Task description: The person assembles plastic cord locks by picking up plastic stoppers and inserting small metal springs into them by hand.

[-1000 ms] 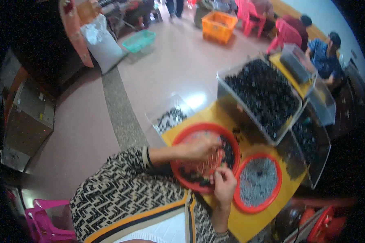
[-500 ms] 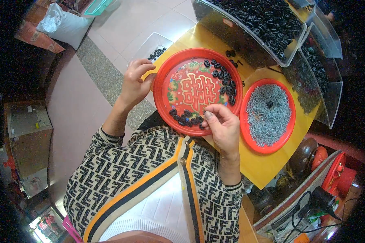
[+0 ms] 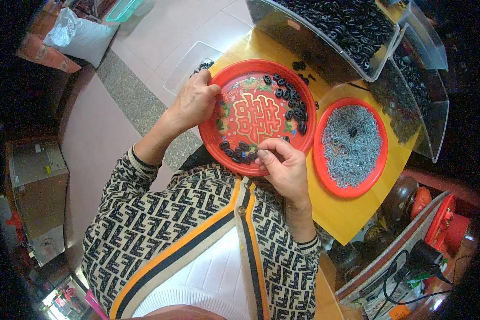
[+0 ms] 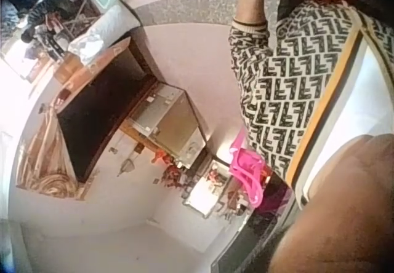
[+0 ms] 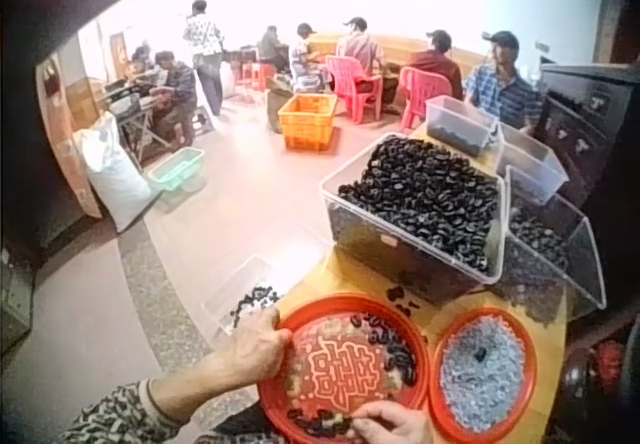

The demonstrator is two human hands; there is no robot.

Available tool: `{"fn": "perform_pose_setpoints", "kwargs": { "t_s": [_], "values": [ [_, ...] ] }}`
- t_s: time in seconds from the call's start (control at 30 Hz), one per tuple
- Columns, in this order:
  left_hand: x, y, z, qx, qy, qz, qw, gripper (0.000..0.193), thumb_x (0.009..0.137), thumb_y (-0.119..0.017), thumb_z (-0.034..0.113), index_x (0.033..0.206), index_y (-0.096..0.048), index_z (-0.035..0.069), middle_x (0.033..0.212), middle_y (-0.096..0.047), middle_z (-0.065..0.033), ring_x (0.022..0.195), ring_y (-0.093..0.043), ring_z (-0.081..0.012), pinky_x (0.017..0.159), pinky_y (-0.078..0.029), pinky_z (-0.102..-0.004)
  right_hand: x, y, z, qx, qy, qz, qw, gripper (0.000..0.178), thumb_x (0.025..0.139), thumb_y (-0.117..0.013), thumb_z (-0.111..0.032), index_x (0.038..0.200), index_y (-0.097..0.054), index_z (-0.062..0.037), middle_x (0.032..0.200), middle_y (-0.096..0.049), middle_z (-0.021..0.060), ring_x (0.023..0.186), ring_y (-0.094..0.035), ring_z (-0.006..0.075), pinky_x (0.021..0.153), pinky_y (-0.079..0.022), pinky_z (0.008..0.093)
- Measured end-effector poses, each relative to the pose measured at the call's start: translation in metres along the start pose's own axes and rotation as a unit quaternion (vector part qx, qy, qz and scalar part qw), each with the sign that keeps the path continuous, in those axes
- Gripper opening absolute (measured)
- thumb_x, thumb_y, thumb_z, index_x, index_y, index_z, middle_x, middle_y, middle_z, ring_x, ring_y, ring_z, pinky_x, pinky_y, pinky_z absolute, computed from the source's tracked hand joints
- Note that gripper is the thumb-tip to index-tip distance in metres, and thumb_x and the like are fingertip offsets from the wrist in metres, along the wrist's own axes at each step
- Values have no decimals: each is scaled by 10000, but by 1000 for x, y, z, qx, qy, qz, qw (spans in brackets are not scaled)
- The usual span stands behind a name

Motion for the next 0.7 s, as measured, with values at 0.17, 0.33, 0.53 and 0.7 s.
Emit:
{"fn": "perform_pose_setpoints", "kwargs": {
  "t_s": [0.17,0.33,0.53,0.7],
  "values": [
    [1,-4,-4,-32,11,18,999,124,618,-564,15,729,-609,-15,734,-490,-179,718,-519,-339,634,-428,-391,2,-1,3,-16,0,-14,1000,63,816,-535,-28,871,-550,0,721,-555,-1,641,-533,55,566,-447,190],
    [4,-10,-1,-4,30,-19,999,139,583,-589,31,706,-564,-29,827,-468,-214,784,-505,-347,687,-434,-415,6,-6,4,-20,5,-25,999,71,819,-530,-30,882,-533,3,745,-566,18,663,-550,73,587,-457,197],
    [3,-6,3,10,15,0,1000,161,590,-590,40,730,-538,-21,826,-462,-203,775,-495,-340,670,-421,-411,9,-8,4,32,-7,-15,999,78,829,-519,-35,893,-525,11,767,-575,46,681,-578,109,600,-475,209],
    [2,-9,2,10,10,20,1000,154,593,-585,43,729,-538,-14,829,-459,-196,778,-491,-334,665,-418,-403,9,-6,7,48,5,-4,999,117,829,-528,-46,930,-545,10,756,-575,31,660,-567,90,573,-463,193]
  ]
}}
Point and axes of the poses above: each hand's wrist, its own x-axis towards the middle knuckle, its own y-axis out of the back of the hand, z = x × y, the point moved 8 cm from there along x, towards the middle knuckle
